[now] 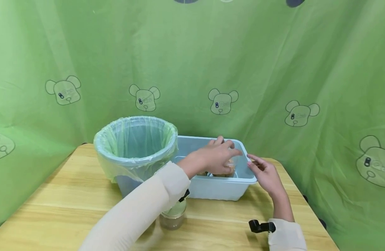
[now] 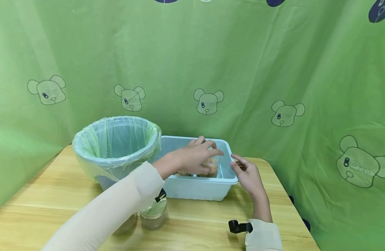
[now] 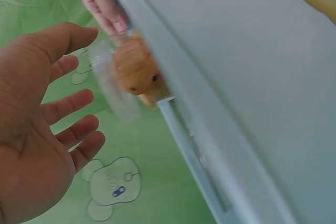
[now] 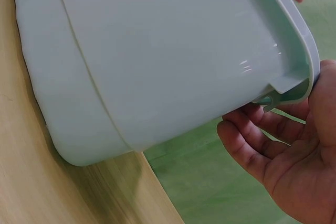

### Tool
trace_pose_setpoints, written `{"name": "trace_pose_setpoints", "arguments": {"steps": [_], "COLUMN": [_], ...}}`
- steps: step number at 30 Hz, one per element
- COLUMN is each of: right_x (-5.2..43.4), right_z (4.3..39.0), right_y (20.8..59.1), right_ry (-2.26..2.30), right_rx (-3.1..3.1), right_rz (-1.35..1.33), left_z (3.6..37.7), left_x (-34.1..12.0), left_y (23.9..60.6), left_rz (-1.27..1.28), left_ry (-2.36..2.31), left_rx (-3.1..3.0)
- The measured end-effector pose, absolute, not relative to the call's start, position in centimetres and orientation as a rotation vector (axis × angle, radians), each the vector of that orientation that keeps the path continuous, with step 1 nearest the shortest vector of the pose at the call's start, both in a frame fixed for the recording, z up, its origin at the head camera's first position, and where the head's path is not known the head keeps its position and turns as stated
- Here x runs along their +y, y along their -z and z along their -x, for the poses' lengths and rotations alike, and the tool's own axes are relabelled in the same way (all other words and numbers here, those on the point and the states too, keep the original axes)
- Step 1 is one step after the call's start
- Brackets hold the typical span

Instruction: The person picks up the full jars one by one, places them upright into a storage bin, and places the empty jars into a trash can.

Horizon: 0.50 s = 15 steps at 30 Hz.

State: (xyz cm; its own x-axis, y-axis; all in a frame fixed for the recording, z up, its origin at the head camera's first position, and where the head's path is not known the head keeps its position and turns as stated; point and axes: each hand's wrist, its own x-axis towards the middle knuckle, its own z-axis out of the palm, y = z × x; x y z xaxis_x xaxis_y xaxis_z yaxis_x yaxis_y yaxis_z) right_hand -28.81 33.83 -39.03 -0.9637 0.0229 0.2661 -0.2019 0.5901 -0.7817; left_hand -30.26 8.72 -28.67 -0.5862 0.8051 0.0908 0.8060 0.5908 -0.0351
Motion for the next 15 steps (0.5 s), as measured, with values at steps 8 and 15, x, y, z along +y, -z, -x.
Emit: {"name": "trace_pose_setpoints", "arguments": {"steps": [8, 15], "right_x": [33.8, 33.7], "right_z": [28.7, 28.6], "right_y": [39.1, 39.0], "right_ry": [-1.271, -1.285], "right_rx": [-2.569, -2.548], "right_rz": [-0.158, -0.15], "left_z": [28.9, 27.6], "left_x": [7.4, 6.0], "left_y": [26.6, 24.7], "left_rz": [1.387, 1.378], "left_ry": [0.005, 0.032], "left_rx": [-2.655, -2.632]}}
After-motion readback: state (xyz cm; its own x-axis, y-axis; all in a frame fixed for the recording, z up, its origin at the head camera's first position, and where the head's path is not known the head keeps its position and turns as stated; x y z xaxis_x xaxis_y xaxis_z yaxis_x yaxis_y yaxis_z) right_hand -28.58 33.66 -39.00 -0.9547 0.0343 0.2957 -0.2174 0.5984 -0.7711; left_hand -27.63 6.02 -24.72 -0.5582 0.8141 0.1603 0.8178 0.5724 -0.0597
